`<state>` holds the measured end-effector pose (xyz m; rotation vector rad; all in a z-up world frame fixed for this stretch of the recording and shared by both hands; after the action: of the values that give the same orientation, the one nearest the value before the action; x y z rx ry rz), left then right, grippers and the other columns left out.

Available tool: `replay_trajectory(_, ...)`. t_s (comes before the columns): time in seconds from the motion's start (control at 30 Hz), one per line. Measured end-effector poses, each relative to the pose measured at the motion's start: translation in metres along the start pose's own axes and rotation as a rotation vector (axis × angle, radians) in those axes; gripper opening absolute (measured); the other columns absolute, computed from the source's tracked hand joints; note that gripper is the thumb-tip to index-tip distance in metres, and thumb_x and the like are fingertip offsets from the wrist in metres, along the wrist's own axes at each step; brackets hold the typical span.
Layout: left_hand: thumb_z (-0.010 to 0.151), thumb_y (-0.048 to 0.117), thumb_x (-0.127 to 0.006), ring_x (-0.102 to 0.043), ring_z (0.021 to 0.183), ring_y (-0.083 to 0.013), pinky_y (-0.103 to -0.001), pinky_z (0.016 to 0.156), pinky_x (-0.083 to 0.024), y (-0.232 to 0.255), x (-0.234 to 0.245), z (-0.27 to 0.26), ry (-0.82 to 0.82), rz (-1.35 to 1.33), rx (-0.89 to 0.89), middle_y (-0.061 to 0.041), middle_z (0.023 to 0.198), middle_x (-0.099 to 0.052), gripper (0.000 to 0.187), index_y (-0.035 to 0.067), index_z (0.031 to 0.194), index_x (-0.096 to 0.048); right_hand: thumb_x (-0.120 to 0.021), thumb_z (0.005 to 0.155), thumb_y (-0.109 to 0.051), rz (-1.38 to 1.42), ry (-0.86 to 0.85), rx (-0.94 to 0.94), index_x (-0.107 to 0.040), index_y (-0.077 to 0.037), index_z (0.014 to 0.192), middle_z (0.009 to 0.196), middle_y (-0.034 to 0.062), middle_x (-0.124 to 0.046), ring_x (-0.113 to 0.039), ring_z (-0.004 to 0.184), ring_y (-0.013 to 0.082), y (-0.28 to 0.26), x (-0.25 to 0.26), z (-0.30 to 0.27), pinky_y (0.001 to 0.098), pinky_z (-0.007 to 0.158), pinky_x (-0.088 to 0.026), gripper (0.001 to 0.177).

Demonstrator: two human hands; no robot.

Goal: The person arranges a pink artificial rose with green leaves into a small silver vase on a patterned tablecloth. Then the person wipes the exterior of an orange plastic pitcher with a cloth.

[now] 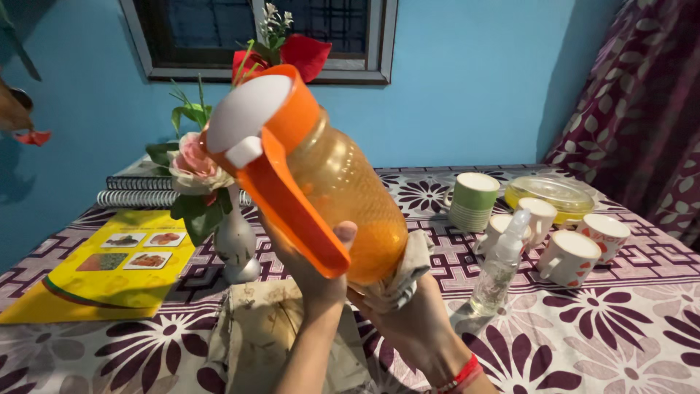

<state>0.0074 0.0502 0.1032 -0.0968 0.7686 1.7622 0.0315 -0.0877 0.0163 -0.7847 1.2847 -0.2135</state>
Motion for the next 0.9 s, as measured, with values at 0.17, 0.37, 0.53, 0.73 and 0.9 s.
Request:
replay_trajectory(0.17,0.073,0.044,-0.094,-0.047,0.141,-0.025,-0.041,0.119,-0.042,-0.005,-0.009,0.002,-0.042,-0.226,0.124,-0.01,0.154,-0.043,0.118,0.004,0.161,-0.025,-0.047,0.101,-0.035,-0.007,0.109,0.136,-0.056,-0.001,0.135,0.129,0.0167,-0.065,-0.065,0.113,0.0277,-0.02,0.014,0.005,0.0437,0.099,-0.052,0.049)
replay_trajectory(0.37,0.069,0.032,-0.094,-0.05,0.139,-0.0237,-0.039,0.116,-0.046,-0.001,-0.015,0.002,-0.054,-0.283,0.211,-0.009,0.151,-0.046,0.117,0.006,0.161,-0.025,-0.044,0.101,-0.042,0.133,0.176,0.141,-0.057,-0.007,0.135,0.124,0.0136,-0.068,-0.067,0.113,0.0266,-0.024,0.013,-0.001,0.0437,0.101,-0.054,0.05)
replay_trajectory(0.53,0.07,0.024,-0.095,-0.052,0.138,-0.0249,-0.041,0.118,-0.046,0.015,-0.026,0.0,-0.167,-0.303,0.149,-0.012,0.15,-0.05,0.115,0.005,0.161,-0.028,-0.042,0.099,-0.051,0.195,-0.124,0.027,-0.057,-0.002,0.134,0.125,0.0172,-0.068,-0.068,0.109,0.0303,-0.017,-0.016,-0.002,0.0472,0.098,-0.052,0.062)
replay_trajectory(0.73,0.075,0.031,-0.095,-0.053,0.144,-0.0263,-0.045,0.124,-0.046,0.022,-0.029,-0.004,-0.179,-0.441,0.125,-0.013,0.153,-0.05,0.113,0.005,0.162,-0.028,-0.041,0.096,-0.057,-0.051,0.287,-0.162,-0.06,-0.001,0.127,0.113,0.0173,-0.07,-0.07,0.097,0.0309,0.004,0.042,0.005,0.0488,0.087,-0.059,0.067)
replay_trajectory(0.9,0.077,0.032,-0.094,-0.058,0.14,-0.0266,-0.045,0.122,-0.051,0.025,-0.03,-0.006,-0.209,-0.381,0.103,-0.014,0.151,-0.053,0.111,0.005,0.162,-0.028,-0.054,0.098,-0.032,-0.128,0.328,0.049,-0.062,-0.005,0.122,0.103,0.0102,-0.07,-0.069,0.09,0.024,-0.019,0.059,0.007,0.046,0.08,-0.061,0.036)
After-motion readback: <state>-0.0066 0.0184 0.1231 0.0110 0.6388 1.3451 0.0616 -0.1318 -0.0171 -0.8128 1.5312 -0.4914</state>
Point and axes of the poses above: each hand's wrist, its own z-axis towards the middle knuckle, its own x-axis out of the back of the hand, y = z × x, the point moved 10 cm from there along z, towards the middle knuckle
